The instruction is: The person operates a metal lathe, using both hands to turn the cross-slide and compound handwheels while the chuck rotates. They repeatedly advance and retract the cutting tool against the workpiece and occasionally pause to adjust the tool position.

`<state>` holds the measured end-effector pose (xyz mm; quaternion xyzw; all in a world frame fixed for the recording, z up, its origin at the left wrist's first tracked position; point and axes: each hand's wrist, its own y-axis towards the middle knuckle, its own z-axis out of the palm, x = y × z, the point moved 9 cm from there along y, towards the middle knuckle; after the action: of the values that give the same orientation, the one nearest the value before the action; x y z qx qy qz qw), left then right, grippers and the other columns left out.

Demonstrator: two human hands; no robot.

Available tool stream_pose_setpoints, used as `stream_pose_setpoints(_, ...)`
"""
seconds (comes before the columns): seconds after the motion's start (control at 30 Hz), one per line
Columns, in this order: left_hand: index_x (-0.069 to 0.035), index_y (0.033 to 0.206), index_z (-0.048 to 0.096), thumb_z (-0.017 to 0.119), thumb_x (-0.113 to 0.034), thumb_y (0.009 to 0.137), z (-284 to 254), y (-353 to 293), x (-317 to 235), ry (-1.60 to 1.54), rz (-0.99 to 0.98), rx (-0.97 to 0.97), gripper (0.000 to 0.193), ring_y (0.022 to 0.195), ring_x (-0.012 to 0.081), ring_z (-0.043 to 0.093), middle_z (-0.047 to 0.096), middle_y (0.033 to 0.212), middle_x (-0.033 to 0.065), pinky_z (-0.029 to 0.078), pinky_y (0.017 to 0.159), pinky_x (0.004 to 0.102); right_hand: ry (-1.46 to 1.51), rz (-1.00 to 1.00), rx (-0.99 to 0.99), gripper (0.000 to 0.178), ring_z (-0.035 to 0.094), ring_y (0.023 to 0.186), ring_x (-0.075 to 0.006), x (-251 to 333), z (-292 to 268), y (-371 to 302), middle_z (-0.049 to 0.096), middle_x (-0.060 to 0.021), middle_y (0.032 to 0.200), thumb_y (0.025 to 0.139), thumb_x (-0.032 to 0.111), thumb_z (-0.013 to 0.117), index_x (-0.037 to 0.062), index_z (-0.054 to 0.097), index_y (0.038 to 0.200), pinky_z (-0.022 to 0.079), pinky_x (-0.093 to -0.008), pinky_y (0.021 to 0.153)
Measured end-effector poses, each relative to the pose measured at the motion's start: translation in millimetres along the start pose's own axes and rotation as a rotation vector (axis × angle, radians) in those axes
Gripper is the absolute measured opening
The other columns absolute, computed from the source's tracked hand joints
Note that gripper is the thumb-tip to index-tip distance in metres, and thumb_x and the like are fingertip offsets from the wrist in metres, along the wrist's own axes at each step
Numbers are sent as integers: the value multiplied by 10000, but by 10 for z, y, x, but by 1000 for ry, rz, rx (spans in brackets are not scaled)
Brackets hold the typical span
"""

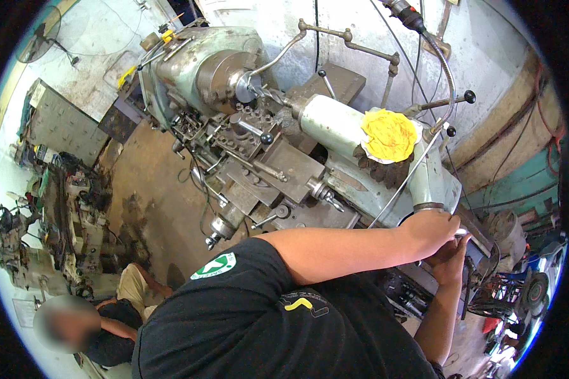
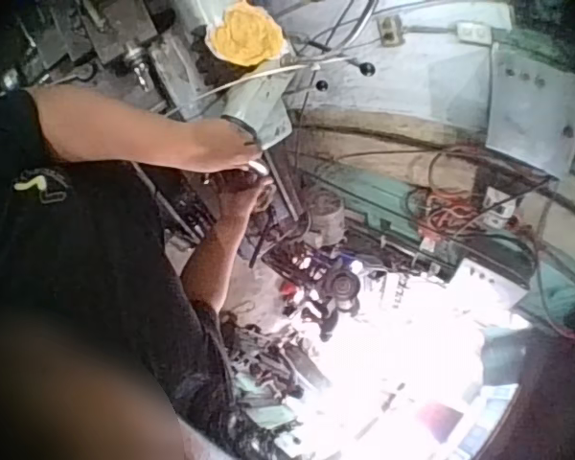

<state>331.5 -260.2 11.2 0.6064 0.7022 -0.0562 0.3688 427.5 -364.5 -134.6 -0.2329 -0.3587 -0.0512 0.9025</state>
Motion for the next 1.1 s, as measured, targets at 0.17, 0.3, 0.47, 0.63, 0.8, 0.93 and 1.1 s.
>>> stream_pose_setpoints(0.17,7,1021,632,653,-178,923,22,7,8,-10,3,-11,210,946,370,735,735,970,206,575,830,474,129,-2,137,984,426,1491,-344,-139,-29,86,473,-101,1611,939,867,371,122,409,1581,319,-548,1229)
stream_pose_setpoints(0.3,5,1011,629,646,-170,923,6,-26,20,-6,-7,-30,197,942,376,731,729,959,203,571,817,476,224,34,-12,1032,413,1501,-337,-318,-269,170,465,-88,1620,903,890,416,107,417,1576,300,-532,1241)
stream_pose_setpoints(0.47,9,1006,625,656,-161,903,-31,-89,46,1,21,-76,201,943,373,721,714,940,189,567,818,471,251,-12,-67,1072,404,1507,-327,-261,-423,234,458,-80,1627,888,911,394,95,410,1585,276,-487,1257)
stream_pose_setpoints(0.63,9,1016,620,657,-152,896,-69,-121,31,-1,44,-106,204,951,365,716,708,941,185,566,833,460,268,39,-159,1108,346,1541,-323,-273,-433,221,406,-93,1659,896,930,300,94,356,1620,235,-472,1274)
stream_pose_setpoints(0.8,29,1120,626,621,-214,967,-90,-136,29,6,45,-67,287,950,389,729,721,990,212,577,828,482,131,1,-56,934,563,1314,-256,-200,-159,173,650,-70,1375,934,884,351,89,607,1352,380,-430,1163)
stream_pose_setpoints(0.93,30,1138,622,619,-219,970,-92,-147,35,-12,61,-93,301,957,392,727,720,1002,213,575,834,485,111,-14,-6,937,556,1319,-260,-184,-121,173,635,-66,1395,941,879,341,90,576,1389,370,-430,1171)
stream_pose_setpoints(1.1,26,1163,604,630,-231,977,-54,-191,90,-30,75,-127,318,977,406,717,715,1048,215,571,846,495,89,-16,-1,925,511,1364,-257,-108,-318,187,611,-64,1413,957,867,314,114,529,1449,322,-426,1211)
